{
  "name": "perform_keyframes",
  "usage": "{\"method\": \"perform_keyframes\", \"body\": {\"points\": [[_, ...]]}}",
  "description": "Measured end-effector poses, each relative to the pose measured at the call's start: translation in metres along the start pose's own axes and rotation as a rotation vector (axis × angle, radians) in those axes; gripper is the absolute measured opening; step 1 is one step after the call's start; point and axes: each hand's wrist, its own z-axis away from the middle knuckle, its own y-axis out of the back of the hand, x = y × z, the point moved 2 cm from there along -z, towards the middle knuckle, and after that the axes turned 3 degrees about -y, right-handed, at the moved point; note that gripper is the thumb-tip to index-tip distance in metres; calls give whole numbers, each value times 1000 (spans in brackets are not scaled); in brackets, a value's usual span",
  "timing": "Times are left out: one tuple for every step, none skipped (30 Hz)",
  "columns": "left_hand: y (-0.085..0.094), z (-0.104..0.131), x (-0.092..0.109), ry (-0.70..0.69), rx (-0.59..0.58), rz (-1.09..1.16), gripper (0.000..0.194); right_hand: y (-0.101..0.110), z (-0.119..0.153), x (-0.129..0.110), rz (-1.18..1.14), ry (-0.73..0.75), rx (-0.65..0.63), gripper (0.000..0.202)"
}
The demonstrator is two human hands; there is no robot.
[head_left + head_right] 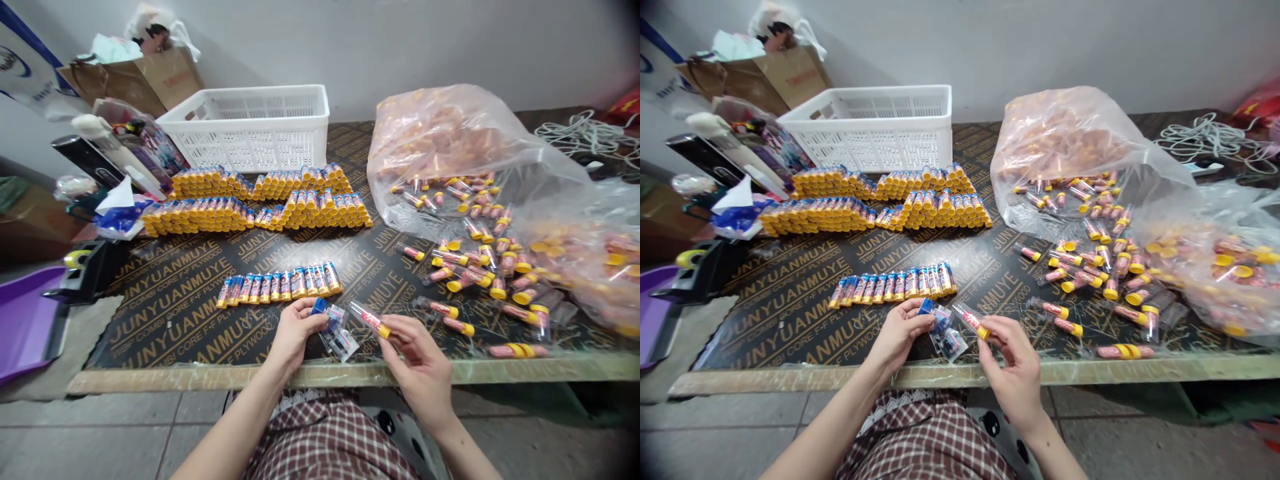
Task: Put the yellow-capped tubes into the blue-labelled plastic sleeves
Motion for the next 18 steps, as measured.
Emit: {"method": "perform_keyframes", "body": {"points": [[0, 0, 0, 7, 11, 32, 36, -1, 2, 0, 9, 15, 7, 24], [0, -1, 1, 11, 27, 61, 33, -2, 4, 0, 21, 30, 11, 26], [0, -1, 1, 13, 46, 87, 33, -3, 5, 0, 35, 46, 16, 27], [0, -1, 1, 14, 66, 109, 33, -3, 6, 0, 50, 60, 21, 28], [0, -2, 1, 16, 85, 126, 35, -3, 7, 0, 65, 73, 24, 28], [0, -2, 1, 18, 102, 137, 36, -3, 8, 1, 79, 84, 26, 29], [0, -2, 1, 18, 116, 145, 36, -3, 9, 1, 91, 94, 26, 30], [0, -1, 1, 14, 127, 149, 36, -3, 9, 1, 99, 101, 25, 31], [0, -1, 1, 9, 134, 149, 36, -3, 10, 1, 103, 105, 23, 31], [0, -1, 1, 5, 138, 148, 36, -4, 10, 1, 105, 105, 20, 32], [0, 0, 1, 2, 141, 145, 36, -4, 11, 1, 105, 106, 18, 32], [0, 0, 1, 0, 144, 142, 36, -5, 11, 1, 106, 109, 15, 32], [1, 1, 1, 0, 146, 138, 36, -5, 11, 0, 109, 114, 12, 32], [1, 1, 1, -1, 149, 134, 36, -6, 11, 0, 115, 123, 8, 33], [1, 1, 1, -3, 150, 130, 36, -7, 11, -1, 125, 136, 4, 33], [1, 1, 0, -8, 152, 127, 35, -8, 11, -2, 137, 150, -2, 33], [1, 1, 0, -15, 155, 124, 35, -9, 11, -4, 150, 165, -11, 34], [1, 1, -1, -25, 160, 120, 35, -10, 11, -5, 161, 181, -22, 34]]}}
